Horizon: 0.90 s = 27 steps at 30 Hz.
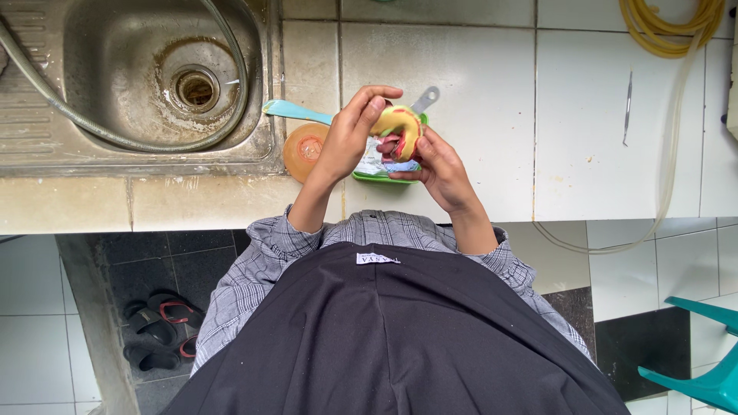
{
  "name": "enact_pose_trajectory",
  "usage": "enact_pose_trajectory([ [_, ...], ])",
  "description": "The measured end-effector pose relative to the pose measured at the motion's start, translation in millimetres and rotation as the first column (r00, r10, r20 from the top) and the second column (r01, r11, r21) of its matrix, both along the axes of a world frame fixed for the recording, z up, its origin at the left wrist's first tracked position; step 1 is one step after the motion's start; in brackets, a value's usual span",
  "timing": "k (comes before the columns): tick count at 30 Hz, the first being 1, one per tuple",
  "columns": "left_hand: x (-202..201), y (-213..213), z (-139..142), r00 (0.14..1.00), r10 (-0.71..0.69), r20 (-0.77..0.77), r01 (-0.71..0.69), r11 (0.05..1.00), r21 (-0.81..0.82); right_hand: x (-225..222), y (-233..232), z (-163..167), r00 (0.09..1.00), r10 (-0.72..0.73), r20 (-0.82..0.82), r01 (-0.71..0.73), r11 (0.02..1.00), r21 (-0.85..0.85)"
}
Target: The person holds a blue dental impression against a benchtop model trimmer, grinding its edge. They then carry the impression to a sink counter, pick a stone dental model from a green basket, fit it into the impression, and use a metal spatula tool to trim and clean the model's edges while turning it over repeatedly.
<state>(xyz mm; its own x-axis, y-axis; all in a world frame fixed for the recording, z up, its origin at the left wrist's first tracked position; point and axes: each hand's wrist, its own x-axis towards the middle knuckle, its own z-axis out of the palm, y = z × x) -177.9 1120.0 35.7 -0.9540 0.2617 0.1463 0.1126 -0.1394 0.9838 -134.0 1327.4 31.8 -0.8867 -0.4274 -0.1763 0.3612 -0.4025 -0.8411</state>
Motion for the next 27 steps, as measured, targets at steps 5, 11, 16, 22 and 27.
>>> enact_pose_trajectory([
  [5, 14, 5, 7, 0.995, -0.038, 0.096, 0.019, 0.981, 0.192, -3, 0, -2, 0.999, -0.031, 0.031, 0.035, 0.991, -0.128],
  [11, 23, 16, 18, 0.999, 0.042, 0.032, -0.046, 0.991, 0.126, -5, -2, -14, 0.984, -0.129, 0.119, 0.147, 0.977, -0.154],
  [16, 32, 24, 24, 0.977, 0.136, -0.162, -0.165, 0.969, -0.183, -4, -5, -18, 0.972, -0.201, 0.124, 0.209, 0.976, -0.057],
  [22, 37, 38, 16, 0.928, 0.221, -0.301, -0.316, 0.894, -0.317, -1, -14, -27, 0.921, -0.310, 0.237, 0.335, 0.939, -0.076],
  [27, 46, 45, 11, 0.928, 0.159, -0.337, -0.280, 0.895, -0.348, -4, -15, -44, 0.875, -0.281, 0.393, 0.405, 0.871, -0.279],
])
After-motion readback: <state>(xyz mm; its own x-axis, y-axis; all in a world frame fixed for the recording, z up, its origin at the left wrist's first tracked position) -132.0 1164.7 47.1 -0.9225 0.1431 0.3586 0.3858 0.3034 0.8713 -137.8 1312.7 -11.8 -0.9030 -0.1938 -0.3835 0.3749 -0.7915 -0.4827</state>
